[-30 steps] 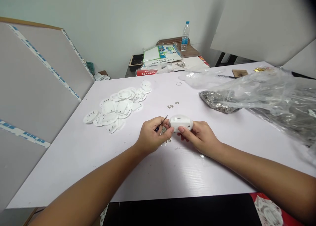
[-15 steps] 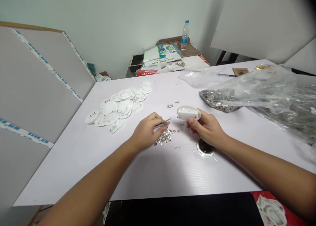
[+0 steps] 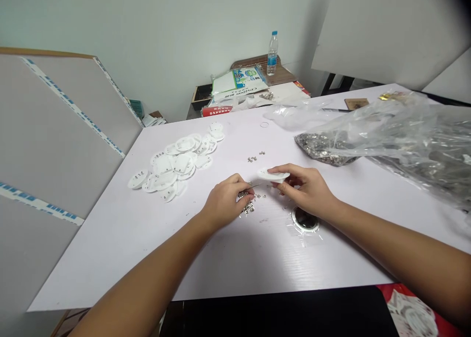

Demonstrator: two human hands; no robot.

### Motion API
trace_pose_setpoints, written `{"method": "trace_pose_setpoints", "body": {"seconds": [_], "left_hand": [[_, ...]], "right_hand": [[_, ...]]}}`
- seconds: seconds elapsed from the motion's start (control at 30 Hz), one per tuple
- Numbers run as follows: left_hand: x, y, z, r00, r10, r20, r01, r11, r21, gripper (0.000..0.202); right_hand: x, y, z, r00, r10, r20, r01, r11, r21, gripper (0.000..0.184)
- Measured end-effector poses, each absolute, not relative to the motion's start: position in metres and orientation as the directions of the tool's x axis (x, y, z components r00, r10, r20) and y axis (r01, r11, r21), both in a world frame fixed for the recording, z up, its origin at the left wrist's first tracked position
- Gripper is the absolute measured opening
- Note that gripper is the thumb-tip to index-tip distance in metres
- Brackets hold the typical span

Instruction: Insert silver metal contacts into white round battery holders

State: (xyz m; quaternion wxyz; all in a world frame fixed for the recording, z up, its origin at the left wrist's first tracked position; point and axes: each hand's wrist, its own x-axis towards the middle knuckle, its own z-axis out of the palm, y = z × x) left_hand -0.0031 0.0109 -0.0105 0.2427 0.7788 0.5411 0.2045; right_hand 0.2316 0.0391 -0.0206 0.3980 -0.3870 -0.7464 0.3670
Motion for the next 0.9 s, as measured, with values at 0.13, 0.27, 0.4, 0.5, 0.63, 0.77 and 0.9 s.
{"method": "trace_pose_setpoints", "body": {"seconds": [0.13,0.27,0.4,0.5,0.63,0.77,0.9], "left_hand": [[-0.004,0.01,-0.004,0.323,0.944,0.061,0.683,-0.277,0.676,0.011],[-0.006,0.01,0.0,0.25,0.968,0.012,0.583,-0.16,0.796,0.012],[-0.007,0.01,0.001,0.24,0.969,-0.066,0.479,-0.059,0.876,0.018],[-0.008,0.01,0.001,0.23,0.97,-0.078,0.458,-0.038,0.888,0.02],[-0.009,0.01,-0.001,0.245,0.968,-0.061,0.434,-0.053,0.899,0.019],[-0.009,0.01,-0.002,0.266,0.962,-0.063,0.383,-0.046,0.923,0.017],[-0.009,0.01,-0.004,0.246,0.969,-0.024,0.327,-0.06,0.943,0.017]], "right_hand": [[0.233,0.04,-0.02,-0.395,0.868,0.301,0.304,0.432,-0.849,0.043],[0.237,0.042,-0.021,-0.439,0.849,0.293,0.239,0.425,-0.873,0.048],[0.237,0.042,-0.021,-0.471,0.832,0.295,0.23,0.438,-0.869,0.033],[0.235,0.041,-0.021,-0.487,0.828,0.278,0.242,0.433,-0.868,0.033],[0.236,0.04,-0.022,-0.496,0.829,0.259,0.248,0.422,-0.872,0.035],[0.235,0.04,-0.021,-0.503,0.825,0.256,0.254,0.424,-0.869,0.034],[0.23,0.038,-0.02,-0.492,0.825,0.278,0.267,0.447,-0.854,0.03]]}}
